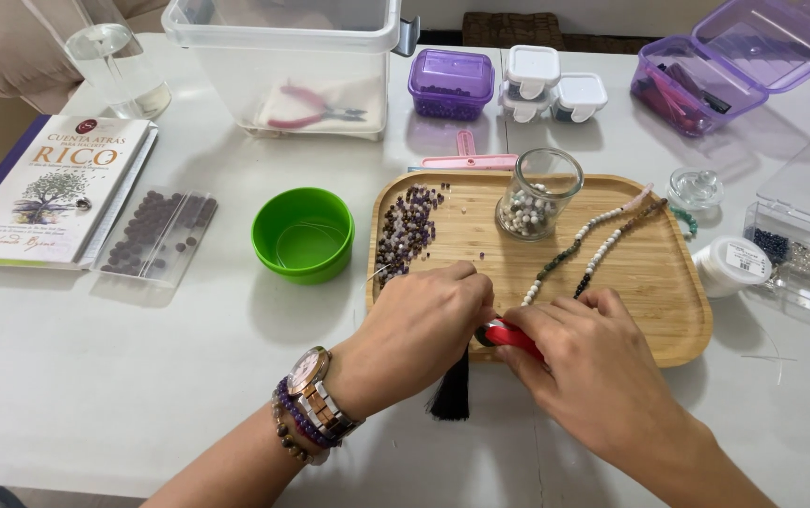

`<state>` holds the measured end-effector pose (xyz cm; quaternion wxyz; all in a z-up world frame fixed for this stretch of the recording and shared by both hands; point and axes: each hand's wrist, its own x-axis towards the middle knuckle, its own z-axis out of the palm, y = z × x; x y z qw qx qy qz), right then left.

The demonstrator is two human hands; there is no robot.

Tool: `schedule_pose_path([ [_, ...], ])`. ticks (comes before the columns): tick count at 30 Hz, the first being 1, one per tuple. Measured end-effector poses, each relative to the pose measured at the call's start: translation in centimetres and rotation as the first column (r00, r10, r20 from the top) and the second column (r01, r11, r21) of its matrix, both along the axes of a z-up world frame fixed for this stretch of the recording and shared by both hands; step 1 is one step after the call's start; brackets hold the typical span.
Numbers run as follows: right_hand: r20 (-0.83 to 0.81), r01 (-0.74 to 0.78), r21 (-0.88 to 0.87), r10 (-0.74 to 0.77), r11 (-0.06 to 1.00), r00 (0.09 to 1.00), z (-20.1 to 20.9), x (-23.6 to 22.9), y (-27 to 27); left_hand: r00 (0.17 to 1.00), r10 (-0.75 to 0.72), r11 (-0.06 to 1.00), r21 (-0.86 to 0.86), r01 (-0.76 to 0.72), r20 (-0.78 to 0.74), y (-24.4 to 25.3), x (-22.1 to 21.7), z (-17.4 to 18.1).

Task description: Attaching a tassel and finishing a beaded necklace using jewelry tools.

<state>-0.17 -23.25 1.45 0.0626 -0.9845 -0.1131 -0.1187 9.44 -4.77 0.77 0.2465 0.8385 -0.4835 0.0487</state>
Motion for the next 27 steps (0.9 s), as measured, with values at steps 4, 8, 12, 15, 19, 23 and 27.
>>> schedule_pose_path([
  [4, -0.059, 0.015, 0.05, -0.012, 0.999, 0.998, 0.14, 0.12, -0.13, 1.0, 0.004, 1.0, -0.018, -0.005, -0.016, 0.12, -0.01, 0.21],
  [8, -0.052, 0.004, 0.067, -0.001, 0.998, 0.999, 0.03, 0.2, -0.32, 1.0, 0.0, 0.999, -0.04, -0.001, -0.03, 0.16, 0.06, 0.08],
  [12, -0.125, 0.04, 0.059, -0.032, 0.997, 0.992, 0.64, 0.41, 0.1, 1.0, -0.007, 1.0, -0.018, 0.007, -0.02, 0.01, -0.13, 0.13],
  [15, -0.2, 0.061, 0.075, -0.045, 0.995, 0.979, 0.83, 0.68, 0.25, 1.0, -0.021, 1.0, -0.012, 0.021, -0.01, -0.12, -0.28, 0.1],
  [19, -0.25, 0.068, 0.138, -0.032, 0.988, 0.968, 0.63, 0.81, -0.01, 1.0, -0.02, 0.999, -0.047, 0.02, 0.018, -0.25, -0.41, 0.08],
  [23, -0.246, 0.067, 0.156, -0.027, 0.986, 0.969, 0.64, 0.72, -0.2, 1.0, -0.023, 0.999, -0.026, 0.023, 0.001, -0.26, -0.28, 0.15],
  [27, -0.233, 0.069, 0.193, -0.022, 0.979, 0.972, 0.55, 0.64, -0.42, 1.0, -0.015, 1.0, -0.01, 0.015, -0.026, -0.27, -0.28, 0.25],
])
